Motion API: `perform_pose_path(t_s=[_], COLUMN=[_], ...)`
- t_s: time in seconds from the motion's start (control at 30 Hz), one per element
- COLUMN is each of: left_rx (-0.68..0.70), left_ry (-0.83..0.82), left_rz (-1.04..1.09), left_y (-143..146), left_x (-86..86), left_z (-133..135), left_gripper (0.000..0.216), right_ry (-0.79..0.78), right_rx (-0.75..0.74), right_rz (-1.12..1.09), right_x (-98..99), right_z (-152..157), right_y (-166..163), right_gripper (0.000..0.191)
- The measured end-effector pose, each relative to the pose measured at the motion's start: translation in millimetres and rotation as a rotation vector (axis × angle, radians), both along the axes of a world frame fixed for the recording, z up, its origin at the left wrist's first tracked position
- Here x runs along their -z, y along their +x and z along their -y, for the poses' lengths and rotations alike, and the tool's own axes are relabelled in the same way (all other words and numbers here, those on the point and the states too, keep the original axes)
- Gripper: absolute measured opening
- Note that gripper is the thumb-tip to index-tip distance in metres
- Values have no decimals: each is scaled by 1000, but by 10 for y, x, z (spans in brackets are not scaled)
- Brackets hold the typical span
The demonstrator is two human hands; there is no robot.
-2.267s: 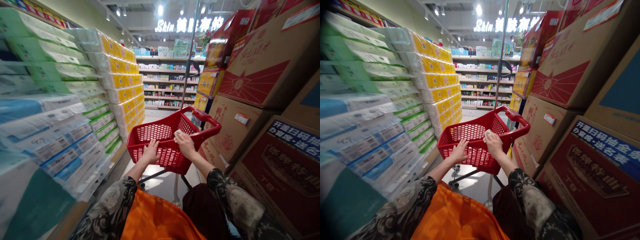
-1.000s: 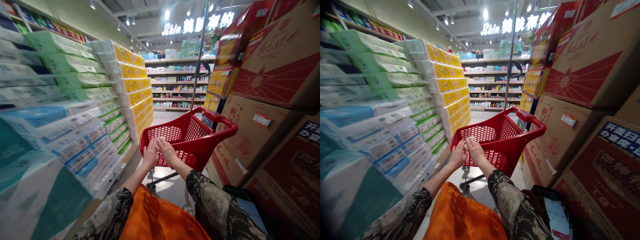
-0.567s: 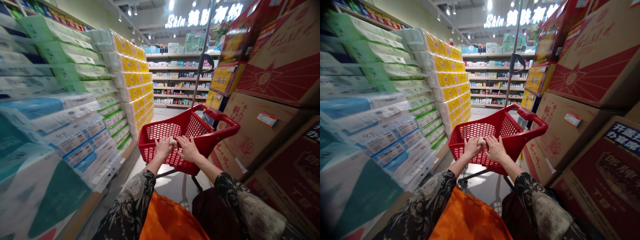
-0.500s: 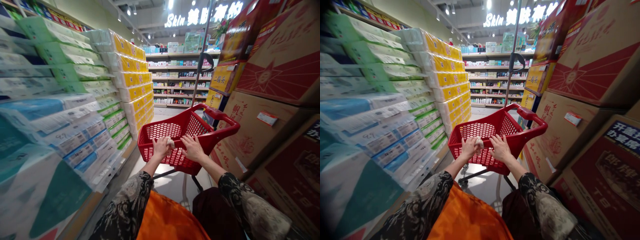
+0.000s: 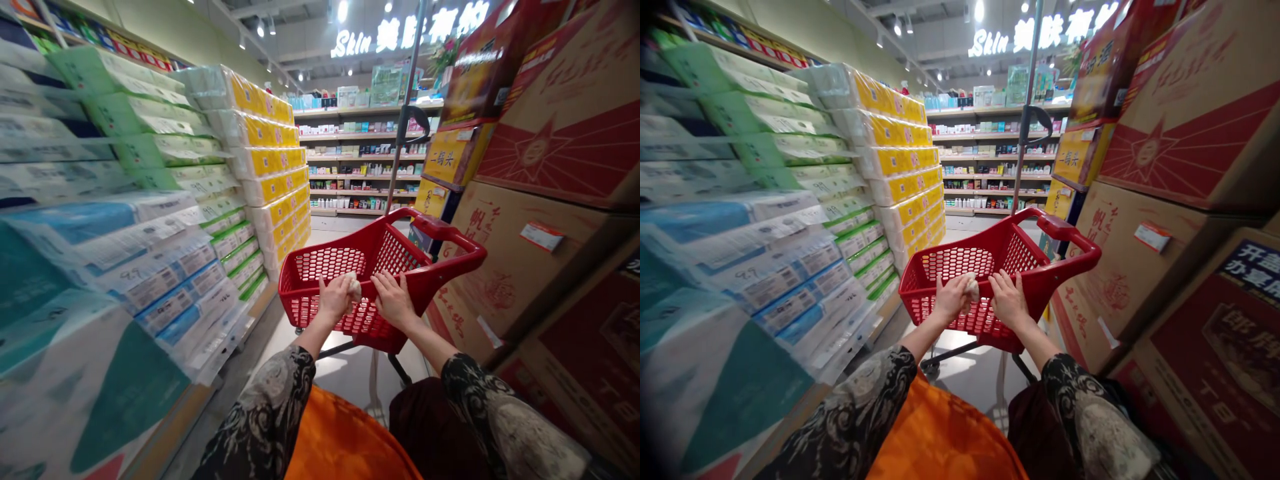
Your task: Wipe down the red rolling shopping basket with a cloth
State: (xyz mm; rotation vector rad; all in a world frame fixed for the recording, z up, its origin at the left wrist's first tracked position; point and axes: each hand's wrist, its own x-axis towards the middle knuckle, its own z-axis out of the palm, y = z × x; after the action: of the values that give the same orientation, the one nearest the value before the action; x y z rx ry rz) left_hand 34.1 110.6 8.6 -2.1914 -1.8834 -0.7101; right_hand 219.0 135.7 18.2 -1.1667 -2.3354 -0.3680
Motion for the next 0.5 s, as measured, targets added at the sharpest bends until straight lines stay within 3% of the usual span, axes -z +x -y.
perform_pose_path(t_s=[0.2, 0.27, 0.37, 0.5], left_rx=[-182, -220, -240, -212], left_ry=[-63, -77, -67, -21], left_rz=[-75, -93, -87, -32], left_y=[-972, -1150, -1109, -761], left_x=[104, 126, 163, 215], left_z=[240, 314, 387, 466], left_gripper=[35, 34, 33, 36], right_ry=[29, 21, -4, -43], right_rx=[-127, -142, -146, -33], right_rz=[16, 19, 38, 96], right_x=[72, 70, 24, -82], right_z=[-93, -155, -294, -461], right_y=[143, 190, 308, 407], right_gripper=[54, 54, 54, 54])
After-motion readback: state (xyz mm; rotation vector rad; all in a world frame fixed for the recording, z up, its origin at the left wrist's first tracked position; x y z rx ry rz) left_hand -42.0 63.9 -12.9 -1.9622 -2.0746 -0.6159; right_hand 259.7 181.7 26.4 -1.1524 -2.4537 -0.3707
